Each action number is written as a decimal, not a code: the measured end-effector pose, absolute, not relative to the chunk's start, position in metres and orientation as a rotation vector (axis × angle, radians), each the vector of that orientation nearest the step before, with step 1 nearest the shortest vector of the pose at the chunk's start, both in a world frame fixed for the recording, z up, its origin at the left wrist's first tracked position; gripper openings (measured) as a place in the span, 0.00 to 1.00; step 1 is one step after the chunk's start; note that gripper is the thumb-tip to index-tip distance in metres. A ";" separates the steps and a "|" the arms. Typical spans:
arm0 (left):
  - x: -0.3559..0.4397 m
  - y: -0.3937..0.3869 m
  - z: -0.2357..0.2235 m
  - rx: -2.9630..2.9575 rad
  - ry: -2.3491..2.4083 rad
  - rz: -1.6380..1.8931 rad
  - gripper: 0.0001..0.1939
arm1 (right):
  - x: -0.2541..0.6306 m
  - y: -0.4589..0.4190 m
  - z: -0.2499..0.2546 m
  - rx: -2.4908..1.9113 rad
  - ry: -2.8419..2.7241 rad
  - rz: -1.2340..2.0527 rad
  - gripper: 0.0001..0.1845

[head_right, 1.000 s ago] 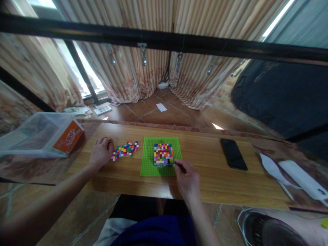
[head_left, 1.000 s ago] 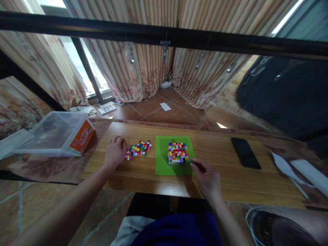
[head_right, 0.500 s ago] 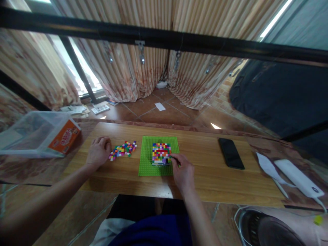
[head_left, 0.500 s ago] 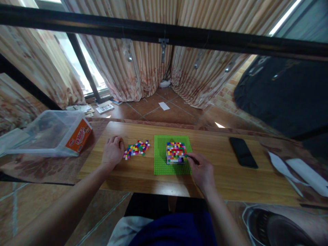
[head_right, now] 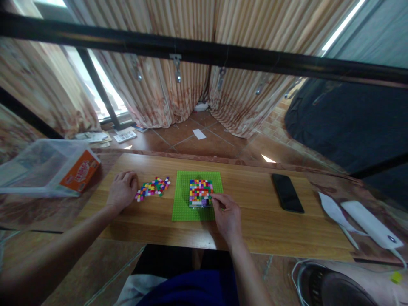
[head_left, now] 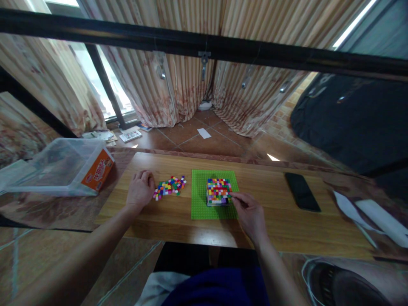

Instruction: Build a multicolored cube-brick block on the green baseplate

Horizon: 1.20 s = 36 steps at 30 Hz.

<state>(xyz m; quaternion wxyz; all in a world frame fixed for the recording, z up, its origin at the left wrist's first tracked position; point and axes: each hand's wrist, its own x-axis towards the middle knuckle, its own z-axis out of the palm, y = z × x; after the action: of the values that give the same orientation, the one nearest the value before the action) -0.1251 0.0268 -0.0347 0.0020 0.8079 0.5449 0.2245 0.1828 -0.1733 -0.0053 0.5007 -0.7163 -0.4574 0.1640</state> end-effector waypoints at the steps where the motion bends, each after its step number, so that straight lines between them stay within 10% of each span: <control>1: -0.125 0.027 -0.035 2.545 1.708 0.701 0.10 | 0.183 -0.173 -0.006 -1.730 -1.087 0.416 0.13; 36: -0.128 0.031 -0.040 2.594 1.732 0.706 0.13 | 0.180 -0.156 -0.010 -1.250 -0.285 0.988 0.16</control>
<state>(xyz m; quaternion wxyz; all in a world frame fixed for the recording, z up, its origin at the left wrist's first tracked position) -0.1282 0.0309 -0.0401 -0.0283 0.8109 0.5413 0.2207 0.1805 -0.1564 -0.0100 0.6899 -0.5590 -0.1276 0.4419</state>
